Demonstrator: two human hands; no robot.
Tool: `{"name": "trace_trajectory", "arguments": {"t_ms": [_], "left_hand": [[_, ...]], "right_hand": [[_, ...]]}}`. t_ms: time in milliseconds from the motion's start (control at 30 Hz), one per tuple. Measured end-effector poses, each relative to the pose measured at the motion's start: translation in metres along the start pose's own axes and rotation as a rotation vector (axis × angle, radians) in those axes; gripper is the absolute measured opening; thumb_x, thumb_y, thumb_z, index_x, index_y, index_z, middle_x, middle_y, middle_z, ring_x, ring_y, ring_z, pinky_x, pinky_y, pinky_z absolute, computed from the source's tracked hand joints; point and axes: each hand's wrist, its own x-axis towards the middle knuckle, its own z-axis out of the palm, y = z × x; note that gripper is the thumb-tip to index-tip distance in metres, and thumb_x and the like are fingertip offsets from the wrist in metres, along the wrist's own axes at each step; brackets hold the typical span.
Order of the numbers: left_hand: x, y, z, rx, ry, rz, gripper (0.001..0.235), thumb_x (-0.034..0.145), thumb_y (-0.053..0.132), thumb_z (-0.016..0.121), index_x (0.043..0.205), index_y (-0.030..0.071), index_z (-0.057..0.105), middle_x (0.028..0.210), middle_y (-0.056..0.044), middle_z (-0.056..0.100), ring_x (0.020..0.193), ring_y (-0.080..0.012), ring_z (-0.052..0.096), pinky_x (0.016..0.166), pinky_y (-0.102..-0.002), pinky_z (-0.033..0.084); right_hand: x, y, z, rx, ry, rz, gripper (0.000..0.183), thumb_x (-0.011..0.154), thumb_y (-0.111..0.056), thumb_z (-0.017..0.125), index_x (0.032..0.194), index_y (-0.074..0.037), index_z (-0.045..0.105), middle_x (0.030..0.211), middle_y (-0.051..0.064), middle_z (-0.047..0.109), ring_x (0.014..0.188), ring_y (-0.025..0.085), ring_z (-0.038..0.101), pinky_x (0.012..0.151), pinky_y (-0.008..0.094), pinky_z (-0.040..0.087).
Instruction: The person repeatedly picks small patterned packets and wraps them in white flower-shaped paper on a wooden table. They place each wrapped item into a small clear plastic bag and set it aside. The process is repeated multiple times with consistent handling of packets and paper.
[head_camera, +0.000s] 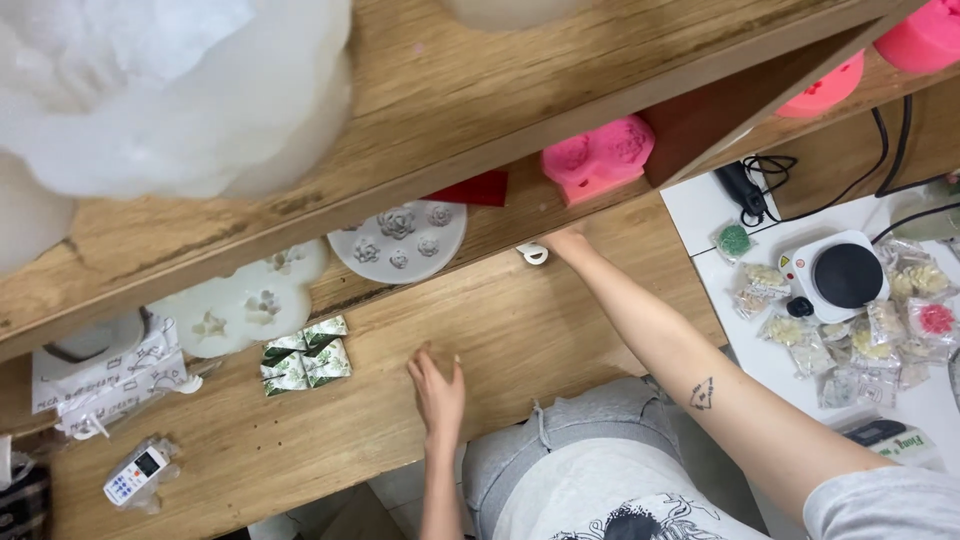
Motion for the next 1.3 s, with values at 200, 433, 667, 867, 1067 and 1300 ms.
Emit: {"name": "trace_trajectory", "arguments": {"t_ms": [200, 433, 667, 867, 1067, 1300], "left_hand": [[0.118, 0.026, -0.07, 0.306, 0.106, -0.018, 0.065, 0.092, 0.05, 0.074, 0.124, -0.003, 0.052, 0.138, -0.03, 0.051, 0.132, -0.0437, 0.051, 0.112, -0.056, 0.036], [0.242, -0.119, -0.023, 0.204, -0.148, -0.145, 0.073, 0.093, 0.052, 0.059, 0.15, 0.008, 0.046, 0.157, -0.011, 0.043, 0.147, -0.0328, 0.037, 0.124, -0.052, 0.018], [0.227, -0.064, -0.012, 0.354, -0.012, 0.238, 0.048, 0.097, 0.035, 0.065, 0.139, 0.012, 0.062, 0.145, -0.015, 0.058, 0.134, -0.0368, 0.053, 0.112, -0.049, 0.041], [0.134, 0.016, -0.016, 0.318, -0.078, 0.44, 0.047, 0.083, 0.019, 0.082, 0.126, 0.01, 0.066, 0.121, -0.011, 0.069, 0.115, -0.0335, 0.065, 0.096, -0.048, 0.053], [0.041, 0.051, 0.007, -0.024, -0.229, 0.68, 0.078, 0.075, 0.01, 0.083, 0.146, 0.011, 0.049, 0.124, -0.013, 0.065, 0.115, -0.0355, 0.062, 0.092, -0.047, 0.053], [0.003, 0.037, 0.015, -0.003, -0.081, 0.48, 0.084, 0.065, 0.04, 0.089, 0.124, -0.002, 0.046, 0.118, -0.025, 0.059, 0.109, -0.0431, 0.059, 0.088, -0.05, 0.05]], "right_hand": [[-0.083, -0.113, -0.161, -0.101, 0.008, 0.026, 0.058, 0.095, -0.029, 0.068, 0.146, -0.004, 0.056, 0.142, 0.021, 0.054, 0.129, 0.041, 0.053, 0.109, 0.056, 0.043], [-0.204, -0.091, -0.173, 0.11, 0.046, -0.283, 0.033, 0.091, -0.022, 0.07, 0.122, -0.012, 0.067, 0.135, 0.02, 0.056, 0.121, 0.038, 0.059, 0.1, 0.052, 0.049], [-0.268, -0.08, -0.187, 0.02, -0.077, -0.307, 0.027, 0.086, -0.017, 0.071, 0.113, -0.012, 0.069, 0.123, 0.011, 0.063, 0.107, 0.029, 0.067, 0.09, 0.046, 0.055], [-0.23, -0.119, -0.172, 0.081, -0.108, -0.368, 0.027, 0.091, -0.018, 0.07, 0.117, -0.012, 0.066, 0.11, 0.011, 0.067, 0.094, 0.033, 0.069, 0.079, 0.046, 0.056], [-0.204, -0.133, -0.127, -0.101, -0.133, -0.489, 0.036, 0.089, -0.028, 0.072, 0.119, -0.012, 0.059, 0.098, 0.012, 0.069, 0.083, 0.033, 0.071, 0.071, 0.047, 0.056], [-0.201, -0.124, -0.099, -0.244, -0.347, -0.625, 0.038, 0.088, -0.03, 0.072, 0.117, -0.01, 0.057, 0.096, 0.01, 0.069, 0.079, 0.032, 0.073, 0.067, 0.045, 0.058]]}}
